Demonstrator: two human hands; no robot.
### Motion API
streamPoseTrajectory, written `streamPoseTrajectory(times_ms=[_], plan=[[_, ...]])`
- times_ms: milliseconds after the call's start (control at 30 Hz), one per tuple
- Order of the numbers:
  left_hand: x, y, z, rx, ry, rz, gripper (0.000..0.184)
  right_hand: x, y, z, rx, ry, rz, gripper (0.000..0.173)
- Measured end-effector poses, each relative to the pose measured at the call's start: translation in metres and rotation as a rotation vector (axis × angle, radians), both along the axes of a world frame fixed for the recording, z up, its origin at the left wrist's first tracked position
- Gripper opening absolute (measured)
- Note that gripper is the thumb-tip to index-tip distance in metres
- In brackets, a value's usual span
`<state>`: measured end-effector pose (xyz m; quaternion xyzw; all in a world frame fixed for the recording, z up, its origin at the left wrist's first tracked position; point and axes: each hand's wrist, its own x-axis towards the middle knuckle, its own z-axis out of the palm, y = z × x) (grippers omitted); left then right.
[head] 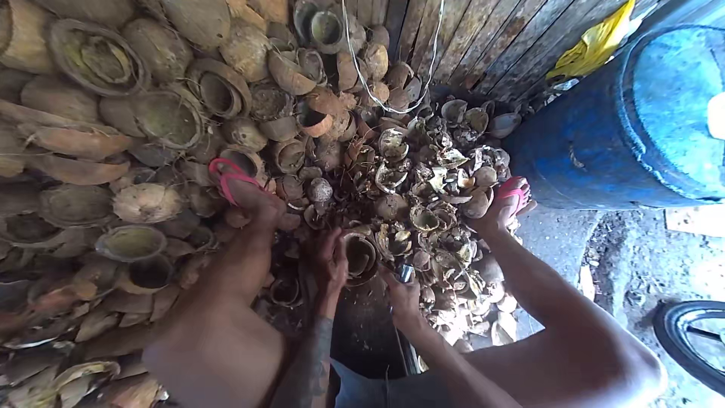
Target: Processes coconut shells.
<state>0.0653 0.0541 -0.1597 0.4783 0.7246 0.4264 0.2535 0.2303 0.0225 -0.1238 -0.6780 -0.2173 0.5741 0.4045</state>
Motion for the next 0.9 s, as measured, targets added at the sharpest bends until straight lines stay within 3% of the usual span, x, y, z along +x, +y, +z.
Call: streamPoseTrajectory(times_ms=[67, 200, 267, 400, 467, 600, 667, 767, 900], plan=[[0.005, 0.000, -0.012, 0.010, -0.006, -0.012, 0.035, 0.007, 0.018, -0.009, 0.059, -0.118, 0.088, 0.021], [0.008, 0.007, -0.012, 0.014, -0.045, 0.003, 0.033, 0.041, 0.124, -0.024, 0.264, -0.373, 0.797, 0.043], [0.009, 0.007, -0.012, -0.003, 0.009, 0.011, 0.033, 0.034, 0.162, -0.019, 0.282, -0.424, 1.028, 0.049], [0.003, 0.011, -0.005, -0.015, 0.133, -0.027, 0.034, 0.033, 0.115, -0.001, 0.441, -0.549, 1.171, 0.043], [-0.002, 0.013, 0.008, -0.108, 0.128, -0.136, 0.031, 0.038, 0.068, -0.003, 0.465, -0.527, 1.108, 0.039], [-0.004, 0.024, 0.022, -0.208, 0.152, -0.174, 0.031, 0.020, 0.005, 0.007, 0.341, -0.410, 0.440, 0.027], [0.003, 0.022, 0.024, -0.218, 0.178, -0.126, 0.031, 0.012, -0.006, 0.012, 0.313, -0.380, 0.241, 0.022], [0.000, 0.026, 0.020, -0.200, 0.132, -0.142, 0.031, 0.017, 0.028, -0.016, 0.407, -0.488, 0.282, 0.030], [-0.008, 0.026, 0.014, -0.234, 0.138, -0.171, 0.032, 0.042, 0.082, -0.065, 0.599, -0.327, 0.474, 0.032]])
